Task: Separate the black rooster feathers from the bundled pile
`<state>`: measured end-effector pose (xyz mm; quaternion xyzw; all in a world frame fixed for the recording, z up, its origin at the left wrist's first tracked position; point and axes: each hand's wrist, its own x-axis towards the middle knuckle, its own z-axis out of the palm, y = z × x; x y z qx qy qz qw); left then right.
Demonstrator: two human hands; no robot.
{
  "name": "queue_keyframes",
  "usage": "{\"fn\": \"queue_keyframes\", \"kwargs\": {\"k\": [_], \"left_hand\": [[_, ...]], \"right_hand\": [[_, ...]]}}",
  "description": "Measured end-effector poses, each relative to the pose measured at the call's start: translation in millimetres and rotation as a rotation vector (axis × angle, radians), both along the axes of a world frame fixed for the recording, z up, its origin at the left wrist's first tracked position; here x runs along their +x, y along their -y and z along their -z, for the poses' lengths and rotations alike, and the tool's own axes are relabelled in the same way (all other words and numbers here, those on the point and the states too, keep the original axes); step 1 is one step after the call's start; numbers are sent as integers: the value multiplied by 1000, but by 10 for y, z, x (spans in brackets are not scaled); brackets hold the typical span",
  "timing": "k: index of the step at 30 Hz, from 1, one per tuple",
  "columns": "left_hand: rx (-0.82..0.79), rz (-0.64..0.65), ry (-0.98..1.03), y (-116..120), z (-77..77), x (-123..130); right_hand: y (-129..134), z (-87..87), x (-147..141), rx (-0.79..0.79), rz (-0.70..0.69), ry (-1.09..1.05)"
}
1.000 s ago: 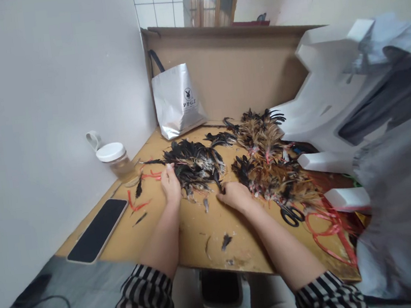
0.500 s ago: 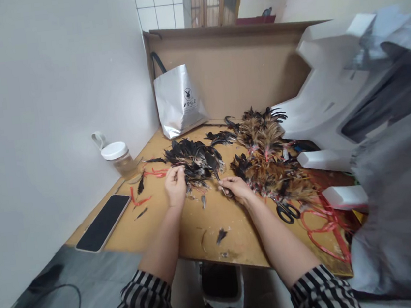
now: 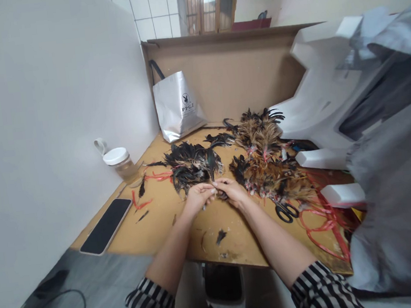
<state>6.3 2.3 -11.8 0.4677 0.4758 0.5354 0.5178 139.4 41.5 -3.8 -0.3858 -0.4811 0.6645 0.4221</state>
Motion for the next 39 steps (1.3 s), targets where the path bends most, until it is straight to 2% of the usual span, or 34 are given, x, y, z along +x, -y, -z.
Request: {"fn": "queue_keyframes", "kwargs": {"k": [3,6,9,14,16,18,19,20,24,26,28,30,35,39], "left_hand": [[-7,-16,-3,-3,3,4],[30,-108,45,-26,-5,-35],[94,-245,118,-62,-20,-125],[158,-376,157,-121,-7,-332],[151,-391,146,-126,3,-395],[146,-394,148,-120,4,-430],[144,-386,150,-115,0,-436],[142,-371,150,-108,-6,-436],[128,-275,132,-84,-33,-397],[127,-236,123,-76,-36,-367],[128,-212,108,-72,-30,-336],[133,-193,85,-68,-19,-309],[151,-184,65,-60,-18,-293],[133,-237,72,-55,-55,-321]], "right_hand": [[8,20,-21,38,20,72],[11,-34,-6,163,164,148],[-16,-182,37,326,317,198],[-214,-450,-6,502,445,229],[-354,-491,-73,548,361,318],[-498,-492,-129,525,141,453],[-558,-485,-145,511,86,491],[-603,-476,-151,499,75,501],[-568,-461,-124,461,267,351],[-427,-451,-134,408,214,316],[-258,-417,-189,356,86,318],[-119,-356,-282,344,46,299],[-49,-261,-462,352,58,239],[-134,-401,-431,380,110,293]]}}
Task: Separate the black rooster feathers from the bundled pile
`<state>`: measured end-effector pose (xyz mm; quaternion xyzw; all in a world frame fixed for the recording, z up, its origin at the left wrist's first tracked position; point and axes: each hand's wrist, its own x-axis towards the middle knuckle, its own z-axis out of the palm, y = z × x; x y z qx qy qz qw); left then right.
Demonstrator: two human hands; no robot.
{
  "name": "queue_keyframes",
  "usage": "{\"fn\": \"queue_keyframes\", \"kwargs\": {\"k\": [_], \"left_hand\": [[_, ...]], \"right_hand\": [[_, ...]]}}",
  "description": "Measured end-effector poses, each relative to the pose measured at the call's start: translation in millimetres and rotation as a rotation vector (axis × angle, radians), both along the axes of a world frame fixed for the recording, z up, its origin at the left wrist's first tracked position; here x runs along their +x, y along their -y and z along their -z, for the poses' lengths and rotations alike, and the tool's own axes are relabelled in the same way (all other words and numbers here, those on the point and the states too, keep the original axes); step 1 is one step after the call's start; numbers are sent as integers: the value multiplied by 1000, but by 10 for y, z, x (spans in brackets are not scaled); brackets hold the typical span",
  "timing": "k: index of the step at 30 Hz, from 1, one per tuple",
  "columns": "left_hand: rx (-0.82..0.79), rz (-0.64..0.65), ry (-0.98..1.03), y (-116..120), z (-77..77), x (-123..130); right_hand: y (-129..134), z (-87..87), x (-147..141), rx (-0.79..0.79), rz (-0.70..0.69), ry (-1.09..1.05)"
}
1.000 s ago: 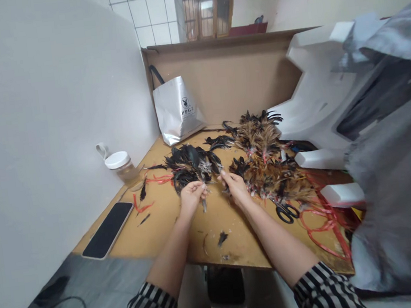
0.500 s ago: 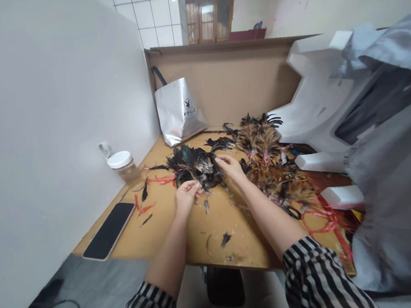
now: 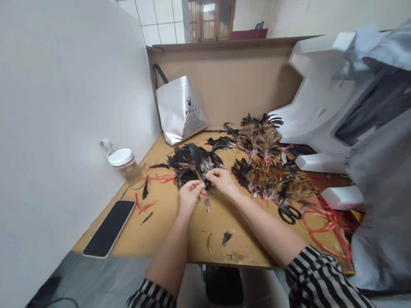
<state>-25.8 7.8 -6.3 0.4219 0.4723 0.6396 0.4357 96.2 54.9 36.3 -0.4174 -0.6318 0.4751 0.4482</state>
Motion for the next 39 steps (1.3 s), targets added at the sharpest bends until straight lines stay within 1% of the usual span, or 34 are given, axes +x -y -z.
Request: {"fn": "queue_keyframes", "kwargs": {"k": [1,3,6,8,10,12,15,16,18,20,21,23,27,29,32,35,37,39], "left_hand": [[1,-9,8,0,-7,-4],[5,-15,20,1,-15,-5],[10,-14,23,8,-21,9],[9,-10,7,20,-36,17],[9,-44,-7,34,-63,11],[30,-136,-2,43,-95,-17],[80,-315,27,36,-121,-104],[88,-362,36,27,-119,-140],[102,-432,54,6,-99,-214],[128,-471,68,-14,-70,-281],[140,-491,75,-21,-57,-310],[163,-521,82,-30,-37,-355],[192,-543,71,-33,-26,-388],[188,-546,62,-33,-27,-384],[167,-547,53,-31,-34,-367],[148,-555,54,-27,-49,-349],[136,-559,58,-26,-58,-339],[128,-553,55,-27,-61,-327]], "right_hand": [[-10,-39,13,14,0,22],[0,-79,17,29,-46,67],[70,-39,-34,23,-120,87],[93,2,-68,10,-108,57],[35,5,-54,-1,-71,30],[-132,-38,26,-5,-17,25],[-526,-127,223,34,136,73],[-661,-147,289,59,174,131],[-874,-155,393,109,253,315],[-972,-121,450,194,294,473],[-974,-91,461,242,293,535],[-899,-19,465,319,222,639],[-613,103,449,375,-85,906],[-494,135,423,410,-141,1028],[-396,171,351,457,-115,1136],[-392,213,303,434,-55,1148],[-427,240,322,395,-13,1049],[-474,254,383,311,-3,855]]}}
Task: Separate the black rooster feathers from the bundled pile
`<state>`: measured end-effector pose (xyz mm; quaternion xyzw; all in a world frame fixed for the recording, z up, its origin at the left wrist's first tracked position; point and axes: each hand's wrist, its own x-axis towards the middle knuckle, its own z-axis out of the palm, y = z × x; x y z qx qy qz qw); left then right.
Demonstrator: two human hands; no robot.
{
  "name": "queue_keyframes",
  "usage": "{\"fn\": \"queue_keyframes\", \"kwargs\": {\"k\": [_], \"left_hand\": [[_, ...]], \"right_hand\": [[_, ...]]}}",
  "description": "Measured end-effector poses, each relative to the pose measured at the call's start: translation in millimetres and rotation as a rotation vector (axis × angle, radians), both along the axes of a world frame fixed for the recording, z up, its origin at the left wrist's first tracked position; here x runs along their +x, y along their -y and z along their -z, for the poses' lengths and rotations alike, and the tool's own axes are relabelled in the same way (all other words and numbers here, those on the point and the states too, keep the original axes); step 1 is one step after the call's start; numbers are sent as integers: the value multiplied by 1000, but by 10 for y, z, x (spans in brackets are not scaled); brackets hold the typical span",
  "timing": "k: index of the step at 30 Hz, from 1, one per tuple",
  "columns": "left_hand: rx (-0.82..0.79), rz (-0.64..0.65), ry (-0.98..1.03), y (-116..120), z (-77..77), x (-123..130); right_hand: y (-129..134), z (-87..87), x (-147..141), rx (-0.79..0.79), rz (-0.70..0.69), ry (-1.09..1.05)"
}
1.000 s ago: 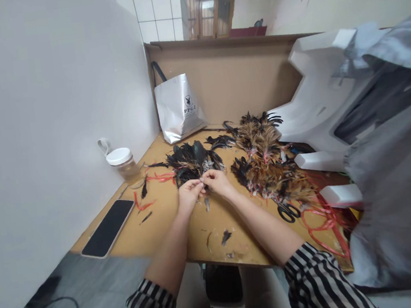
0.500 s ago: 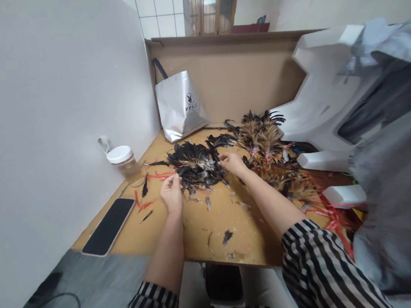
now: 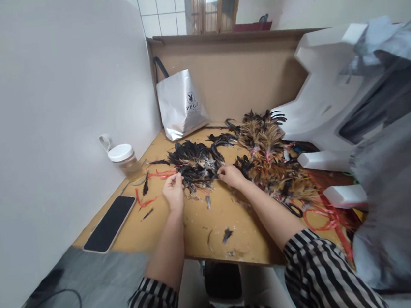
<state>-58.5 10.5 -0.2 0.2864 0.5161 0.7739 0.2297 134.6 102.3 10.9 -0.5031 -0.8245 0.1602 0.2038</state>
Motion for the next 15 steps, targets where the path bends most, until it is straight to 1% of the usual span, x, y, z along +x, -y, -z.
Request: {"fn": "queue_keyframes", "kwargs": {"k": [4,5,7,10,12,14,15], "left_hand": [[4,34,-39,-7,14,33],[2,41,-47,-8,16,44],[-11,53,-50,-4,12,69],[-38,79,-38,21,-21,114],[-38,123,-47,47,-49,150],[-48,225,-60,71,-66,190],[-63,300,-61,81,-67,211]], "right_hand": [[-58,-38,172,-323,14,-454],[-58,-61,210,-383,7,-538],[-46,-113,268,-446,-14,-657],[-4,-171,301,-474,-23,-764],[46,-183,296,-461,-39,-791],[125,-183,282,-377,-53,-785],[177,-184,275,-296,-56,-770]]}}
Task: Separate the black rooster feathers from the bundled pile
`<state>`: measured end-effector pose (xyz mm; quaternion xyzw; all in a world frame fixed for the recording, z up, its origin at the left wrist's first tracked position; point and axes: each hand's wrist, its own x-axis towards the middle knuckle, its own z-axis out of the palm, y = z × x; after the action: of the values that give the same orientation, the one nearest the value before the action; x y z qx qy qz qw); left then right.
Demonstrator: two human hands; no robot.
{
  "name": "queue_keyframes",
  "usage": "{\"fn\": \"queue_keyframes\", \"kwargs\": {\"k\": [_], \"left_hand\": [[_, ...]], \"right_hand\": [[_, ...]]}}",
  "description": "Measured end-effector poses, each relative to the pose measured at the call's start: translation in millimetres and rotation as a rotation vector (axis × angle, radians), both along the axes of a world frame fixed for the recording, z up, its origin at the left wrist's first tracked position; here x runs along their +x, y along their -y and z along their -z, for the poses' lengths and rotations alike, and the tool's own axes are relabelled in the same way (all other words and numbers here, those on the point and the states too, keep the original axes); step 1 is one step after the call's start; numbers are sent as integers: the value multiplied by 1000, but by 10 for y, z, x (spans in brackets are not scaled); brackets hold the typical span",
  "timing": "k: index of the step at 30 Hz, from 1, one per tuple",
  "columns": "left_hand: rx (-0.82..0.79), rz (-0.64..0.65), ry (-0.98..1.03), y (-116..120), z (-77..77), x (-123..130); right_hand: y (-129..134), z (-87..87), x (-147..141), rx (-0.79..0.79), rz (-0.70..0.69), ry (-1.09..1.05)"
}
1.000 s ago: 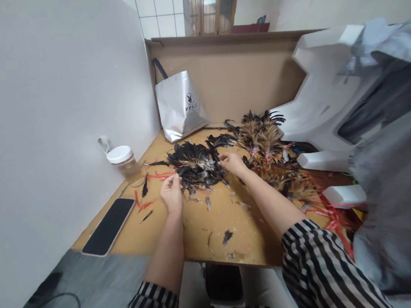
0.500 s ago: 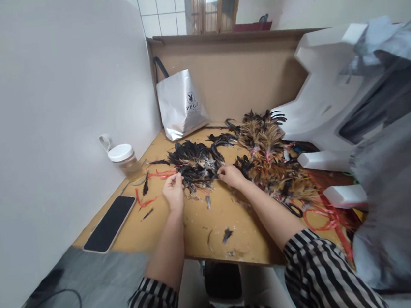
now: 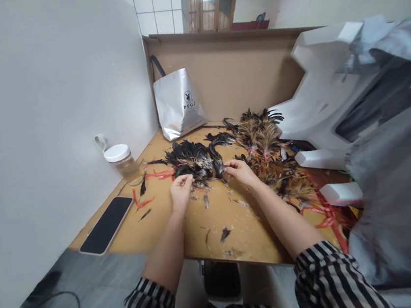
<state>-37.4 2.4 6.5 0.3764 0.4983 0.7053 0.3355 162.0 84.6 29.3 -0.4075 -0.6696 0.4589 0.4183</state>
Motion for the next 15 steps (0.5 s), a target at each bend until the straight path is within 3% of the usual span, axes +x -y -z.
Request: {"fn": "queue_keyframes", "kwargs": {"k": [4,7,15], "left_hand": [[-80,318,0,12,47,80],[-121,460,57,2,88,137],[-370,748,259,-27,-42,279]], "right_hand": [[253,-37,-12,442,104,118],[406,-68,-6,670,65,240],[482,9,70,853,36,479]]}}
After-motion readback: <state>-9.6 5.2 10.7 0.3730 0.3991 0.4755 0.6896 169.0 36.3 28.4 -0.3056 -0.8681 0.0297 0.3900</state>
